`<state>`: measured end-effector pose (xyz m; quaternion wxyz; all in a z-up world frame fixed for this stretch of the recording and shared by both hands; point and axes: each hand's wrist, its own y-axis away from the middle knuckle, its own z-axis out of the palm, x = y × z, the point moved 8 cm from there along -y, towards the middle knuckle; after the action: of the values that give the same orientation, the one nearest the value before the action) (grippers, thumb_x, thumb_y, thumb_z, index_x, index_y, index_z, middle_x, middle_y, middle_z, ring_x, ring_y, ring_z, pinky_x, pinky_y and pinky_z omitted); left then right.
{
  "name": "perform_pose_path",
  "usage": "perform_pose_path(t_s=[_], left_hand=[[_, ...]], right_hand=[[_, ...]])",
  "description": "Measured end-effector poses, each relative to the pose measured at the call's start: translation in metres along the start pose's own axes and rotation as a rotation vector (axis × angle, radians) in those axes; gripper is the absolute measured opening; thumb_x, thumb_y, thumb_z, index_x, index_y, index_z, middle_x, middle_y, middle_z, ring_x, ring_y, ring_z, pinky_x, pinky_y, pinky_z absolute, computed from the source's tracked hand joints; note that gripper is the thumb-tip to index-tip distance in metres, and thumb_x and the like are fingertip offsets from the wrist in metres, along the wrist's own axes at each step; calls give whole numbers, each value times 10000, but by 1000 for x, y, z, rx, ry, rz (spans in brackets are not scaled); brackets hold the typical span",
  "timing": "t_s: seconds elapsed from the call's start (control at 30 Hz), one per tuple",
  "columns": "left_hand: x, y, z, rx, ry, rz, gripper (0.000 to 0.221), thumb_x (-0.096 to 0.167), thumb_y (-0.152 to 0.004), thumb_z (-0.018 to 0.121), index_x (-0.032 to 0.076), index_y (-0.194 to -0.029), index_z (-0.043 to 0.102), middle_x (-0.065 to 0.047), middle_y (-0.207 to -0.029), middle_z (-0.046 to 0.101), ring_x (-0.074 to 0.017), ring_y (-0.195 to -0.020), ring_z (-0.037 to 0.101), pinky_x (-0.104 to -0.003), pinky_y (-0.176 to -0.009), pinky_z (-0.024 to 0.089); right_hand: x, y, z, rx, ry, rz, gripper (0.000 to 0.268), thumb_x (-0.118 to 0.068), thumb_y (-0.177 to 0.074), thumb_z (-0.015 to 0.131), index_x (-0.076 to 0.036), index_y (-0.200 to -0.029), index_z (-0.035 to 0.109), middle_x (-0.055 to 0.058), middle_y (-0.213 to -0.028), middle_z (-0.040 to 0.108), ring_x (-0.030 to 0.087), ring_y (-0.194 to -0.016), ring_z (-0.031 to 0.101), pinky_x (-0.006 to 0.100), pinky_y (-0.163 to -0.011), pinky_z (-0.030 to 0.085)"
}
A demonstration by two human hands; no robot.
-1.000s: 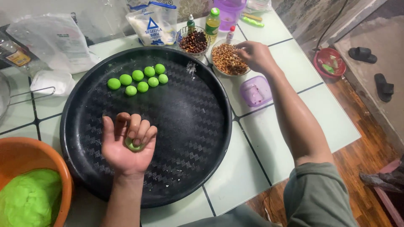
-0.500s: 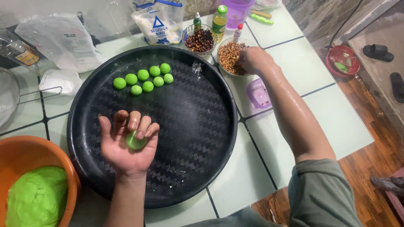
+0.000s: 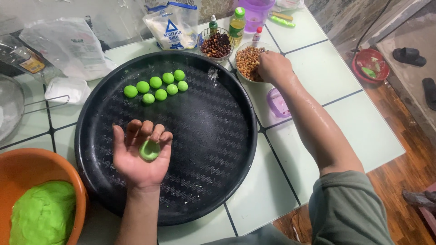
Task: Filling and shaping green dough into small balls and placing them on a tray
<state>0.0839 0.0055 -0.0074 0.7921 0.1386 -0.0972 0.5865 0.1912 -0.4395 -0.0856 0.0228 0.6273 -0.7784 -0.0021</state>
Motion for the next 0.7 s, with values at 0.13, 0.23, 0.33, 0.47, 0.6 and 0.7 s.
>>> perform_pose_path(t_s=[0.13, 0.23, 0.33, 0.47, 0.6, 0.7], left_hand=[[3, -1, -7, 100, -21, 13, 422, 483, -1000, 570, 102, -966, 749, -85, -853, 638, -203, -739, 541, -377, -793, 422], [-1, -3, -6, 106, -19, 5, 423, 484, -1000, 572, 100, -961, 745, -91, -858, 649, -200, -718, 529, -376, -791, 422], [-3, -2, -4, 112, -32, -6, 422, 484, -1002, 574, 100, -954, 743, -90, -854, 653, -197, -710, 532, -380, -795, 425], [4, -1, -9, 121, -36, -3, 437, 494, -1008, 561, 101, -944, 739, -89, -847, 646, -197, -700, 522, -387, -791, 427], [7, -1, -10, 96, -39, 7, 431, 492, -1008, 568, 104, -944, 744, -79, -827, 627, -182, -689, 496, -370, -786, 423], [4, -2, -8, 63, -30, 3, 451, 495, -1019, 551, 95, -947, 747, -87, -820, 626, -183, -694, 499, -366, -788, 423]], right_hand=[[-7, -7, -9, 76, -90, -9, 222, -152, -934, 598, -21, -1086, 693, 213, -1026, 670, 475, -956, 712, 595, -766, 602], [-13, -20, -5, 135, -220, -39, 159, -168, -957, 629, -88, -1073, 703, 181, -1083, 646, 487, -991, 690, 596, -796, 596], [-20, -32, 7, 140, -238, -84, 122, -200, -965, 654, -141, -1063, 699, 143, -1119, 637, 471, -1012, 685, 600, -833, 593], [-19, -45, 26, 156, -290, -179, 117, -141, -1001, 567, -82, -1068, 643, 209, -1102, 626, 502, -1030, 666, 626, -857, 575], [-27, -36, 13, 170, -301, -242, 121, -111, -934, 630, -49, -1037, 624, 230, -1071, 637, 493, -1031, 664, 575, -885, 575], [-27, -36, 14, 213, -303, -256, 172, -102, -893, 665, -37, -1040, 604, 238, -1030, 627, 500, -995, 670, 583, -837, 579]])
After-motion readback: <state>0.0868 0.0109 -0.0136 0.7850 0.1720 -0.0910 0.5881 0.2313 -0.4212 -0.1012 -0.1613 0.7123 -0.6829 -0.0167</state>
